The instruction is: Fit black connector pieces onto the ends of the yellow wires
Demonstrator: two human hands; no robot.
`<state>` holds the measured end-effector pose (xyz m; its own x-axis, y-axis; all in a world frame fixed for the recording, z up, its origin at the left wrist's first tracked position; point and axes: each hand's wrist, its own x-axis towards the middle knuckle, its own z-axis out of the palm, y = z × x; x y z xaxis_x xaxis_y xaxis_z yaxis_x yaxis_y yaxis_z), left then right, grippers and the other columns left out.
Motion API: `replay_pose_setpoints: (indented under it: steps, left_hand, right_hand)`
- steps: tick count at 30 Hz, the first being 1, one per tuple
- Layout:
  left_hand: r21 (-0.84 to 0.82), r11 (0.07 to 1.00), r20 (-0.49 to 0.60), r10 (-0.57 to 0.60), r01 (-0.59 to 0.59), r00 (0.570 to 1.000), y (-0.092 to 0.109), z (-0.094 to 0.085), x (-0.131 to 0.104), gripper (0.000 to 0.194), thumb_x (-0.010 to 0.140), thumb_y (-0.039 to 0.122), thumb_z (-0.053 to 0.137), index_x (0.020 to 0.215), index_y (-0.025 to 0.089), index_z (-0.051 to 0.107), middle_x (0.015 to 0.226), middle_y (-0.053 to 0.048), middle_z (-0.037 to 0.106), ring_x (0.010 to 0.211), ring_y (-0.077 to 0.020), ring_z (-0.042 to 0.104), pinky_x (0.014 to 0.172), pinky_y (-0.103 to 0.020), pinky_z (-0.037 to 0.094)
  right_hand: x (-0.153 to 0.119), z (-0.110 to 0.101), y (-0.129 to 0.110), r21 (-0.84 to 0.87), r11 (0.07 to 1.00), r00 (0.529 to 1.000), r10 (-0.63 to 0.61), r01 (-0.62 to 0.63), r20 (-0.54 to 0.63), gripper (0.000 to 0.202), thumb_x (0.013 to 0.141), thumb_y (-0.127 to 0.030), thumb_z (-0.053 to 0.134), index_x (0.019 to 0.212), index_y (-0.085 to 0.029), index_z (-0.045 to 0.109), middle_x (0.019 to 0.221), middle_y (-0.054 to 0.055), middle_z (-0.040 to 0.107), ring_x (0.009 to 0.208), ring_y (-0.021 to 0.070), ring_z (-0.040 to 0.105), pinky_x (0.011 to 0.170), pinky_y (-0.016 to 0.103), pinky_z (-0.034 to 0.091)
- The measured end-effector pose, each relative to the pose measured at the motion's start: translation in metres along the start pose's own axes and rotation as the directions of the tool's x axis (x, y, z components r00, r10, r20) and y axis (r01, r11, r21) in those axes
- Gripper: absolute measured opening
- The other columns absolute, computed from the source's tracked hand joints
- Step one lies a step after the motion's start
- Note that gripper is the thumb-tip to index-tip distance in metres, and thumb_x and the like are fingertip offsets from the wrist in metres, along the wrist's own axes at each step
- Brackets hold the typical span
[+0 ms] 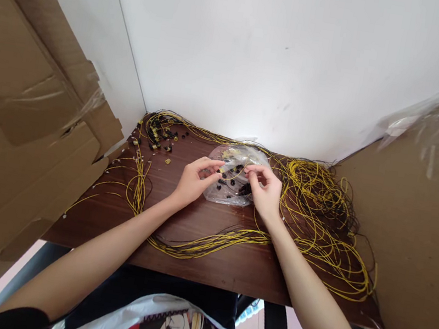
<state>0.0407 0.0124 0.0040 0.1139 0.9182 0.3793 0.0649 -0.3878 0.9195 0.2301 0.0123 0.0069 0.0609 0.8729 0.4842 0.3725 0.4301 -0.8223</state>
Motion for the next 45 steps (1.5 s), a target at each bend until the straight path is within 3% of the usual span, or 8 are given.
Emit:
replay_pose_setpoints:
  steps: [5,12,16,25,32,45]
  left_hand:
    - [-0.004,1.000,-0.018,-0.003,0.003,1.000,-0.003,-0.002,0.002,0.020,0.073,0.025,0.068,0.091,0.016,0.069,0.082,-0.003,0.061,0.074,-0.0133,0.054,0.064,-0.024,0.044]
    - [-0.065,0.996,-0.083,-0.073,0.067,0.994,0.000,0.000,0.003,0.023,0.066,0.029,0.074,0.078,0.015,0.060,0.073,-0.001,0.058,0.068,-0.0121,0.053,0.058,-0.021,0.042]
    - [-0.064,0.995,-0.094,-0.089,0.083,0.992,0.000,-0.001,0.004,0.023,0.065,0.030,0.074,0.076,0.015,0.060,0.072,0.000,0.058,0.067,-0.0113,0.052,0.056,-0.021,0.041]
    - [-0.089,0.992,-0.064,-0.099,0.093,0.993,-0.005,-0.002,0.004,0.022,0.066,0.030,0.074,0.076,0.015,0.061,0.073,-0.001,0.058,0.066,-0.0112,0.052,0.056,-0.021,0.042]
    - [-0.097,0.989,-0.054,-0.119,0.114,0.991,-0.002,0.000,0.004,0.020,0.067,0.029,0.073,0.077,0.015,0.062,0.075,-0.002,0.060,0.070,-0.0123,0.054,0.058,-0.021,0.044]
    - [-0.049,0.988,-0.023,-0.145,0.144,0.989,-0.002,-0.001,0.003,0.023,0.072,0.028,0.067,0.090,0.014,0.071,0.088,-0.007,0.070,0.071,-0.0149,0.058,0.057,-0.023,0.047]
  right_hand:
    - [0.005,-0.006,0.010,-0.103,0.995,1.000,-0.003,0.000,-0.028,0.019,0.080,-0.016,0.047,0.079,-0.018,0.066,0.081,0.004,0.069,0.075,0.0173,0.063,0.071,0.030,0.049]
    - [0.004,-0.005,0.010,-0.291,0.944,0.975,-0.099,0.156,0.199,0.022,0.077,-0.009,0.046,0.076,-0.019,0.066,0.080,0.003,0.068,0.076,0.0184,0.062,0.074,0.032,0.046]
    - [0.003,-0.004,0.010,-0.307,0.930,0.958,-0.126,0.205,0.259,0.022,0.078,-0.008,0.046,0.077,-0.019,0.066,0.081,0.003,0.068,0.082,0.0193,0.062,0.079,0.033,0.046]
    - [-0.001,-0.003,0.013,-0.387,0.849,0.880,-0.171,0.359,0.443,0.022,0.082,-0.014,0.055,0.098,-0.021,0.068,0.098,0.007,0.063,0.097,0.0226,0.054,0.088,0.040,0.042]
    - [-0.001,-0.002,0.019,-0.432,0.834,0.898,-0.156,0.343,0.412,0.012,0.083,-0.018,0.058,0.084,-0.020,0.070,0.087,0.007,0.059,0.089,0.0223,0.052,0.080,0.038,0.044]
    - [-0.001,-0.003,0.013,-0.439,0.839,0.898,-0.125,0.322,0.421,0.011,0.084,-0.015,0.054,0.087,-0.018,0.065,0.086,0.006,0.061,0.084,0.0204,0.058,0.078,0.034,0.045]
